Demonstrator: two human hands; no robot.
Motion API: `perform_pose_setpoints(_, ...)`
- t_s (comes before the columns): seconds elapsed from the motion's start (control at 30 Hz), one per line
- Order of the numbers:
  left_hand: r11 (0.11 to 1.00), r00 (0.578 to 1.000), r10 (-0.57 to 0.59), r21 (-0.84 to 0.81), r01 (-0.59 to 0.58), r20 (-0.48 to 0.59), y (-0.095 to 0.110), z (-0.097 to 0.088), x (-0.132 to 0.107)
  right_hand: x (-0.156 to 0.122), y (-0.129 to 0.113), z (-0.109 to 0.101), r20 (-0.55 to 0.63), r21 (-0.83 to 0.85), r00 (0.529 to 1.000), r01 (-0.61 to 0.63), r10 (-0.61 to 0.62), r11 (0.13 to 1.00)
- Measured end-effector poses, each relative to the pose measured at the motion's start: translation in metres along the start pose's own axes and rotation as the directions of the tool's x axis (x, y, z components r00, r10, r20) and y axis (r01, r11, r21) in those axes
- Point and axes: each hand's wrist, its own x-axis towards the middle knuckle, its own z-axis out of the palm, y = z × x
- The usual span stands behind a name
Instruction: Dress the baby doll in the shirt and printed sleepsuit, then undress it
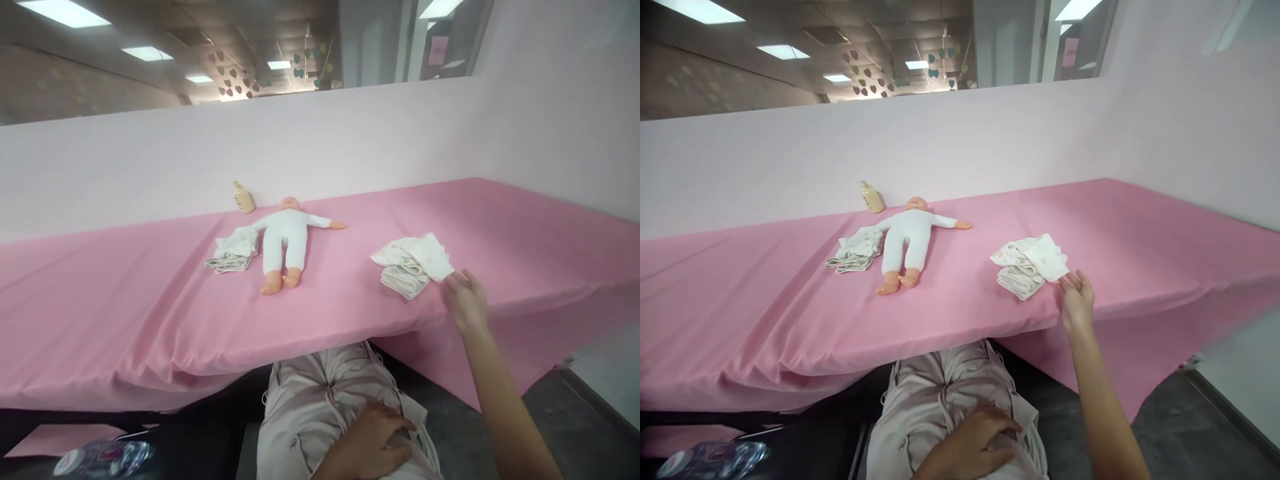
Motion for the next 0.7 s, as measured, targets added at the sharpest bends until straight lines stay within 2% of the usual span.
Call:
perform_pose_setpoints(0.07, 0.999, 1.0, -0.011, -0.037, 0.011, 0.013, 0.004, -0.002, 0.001, -0.005, -0.005, -0.011, -0.049, -0.064, 0.998, -0.03, 0.027, 0.997)
perform_pose_setpoints(0.1, 0.999, 1.0, -0.018, -0.044, 0.018, 0.014, 0.005, -0.002, 0.002, -0.006, -0.01, -0.013, -0.072, -0.122, 0.997, -0.006, -0.002, 0.993)
perform_pose_setpoints(0.17, 0.997, 0.999, -0.039, -0.067, 0.04, 0.012, 0.006, -0.002, 0.003, -0.006, -0.02, -0.007, -0.07, -0.295, 0.985, 0.129, -0.156, 0.947)
perform_pose_setpoints(0.23, 0.995, 0.998, -0.056, -0.089, 0.055, -0.002, 0.007, -0.002, 0.003, -0.002, -0.029, 0.006, 0.03, -0.459, 0.942, 0.31, -0.334, 0.833)
perform_pose_setpoints(0.3, 0.993, 0.998, -0.054, -0.111, 0.05, -0.033, 0.01, -0.003, 0.002, 0.005, -0.034, 0.024, 0.193, -0.56, 0.894, 0.439, -0.404, 0.703)
perform_pose_setpoints(0.37, 0.991, 0.996, -0.054, -0.123, 0.046, -0.064, 0.014, -0.005, 0.0, 0.015, -0.034, 0.042, 0.316, -0.644, 0.873, 0.485, -0.371, 0.592)
perform_pose_setpoints(0.43, 0.991, 0.995, -0.066, -0.119, 0.056, -0.081, 0.019, -0.008, -0.002, 0.027, -0.028, 0.055, 0.417, -0.728, 0.869, 0.496, -0.269, 0.473)
perform_pose_setpoints(0.5, 0.991, 0.993, -0.072, -0.118, 0.061, -0.089, 0.021, -0.011, -0.003, 0.038, -0.018, 0.062, 0.509, -0.777, 0.85, 0.522, -0.137, 0.353)
perform_pose_setpoints(0.57, 0.99, 0.993, -0.058, -0.131, 0.044, -0.101, 0.021, -0.012, -0.004, 0.047, -0.007, 0.063, 0.568, -0.788, 0.821, 0.563, -0.06, 0.25)
perform_pose_setpoints(0.7, 0.987, 0.993, -0.017, -0.16, -0.003, -0.12, 0.019, -0.015, -0.009, 0.057, 0.007, 0.058, 0.599, -0.786, 0.794, 0.608, -0.103, 0.114)
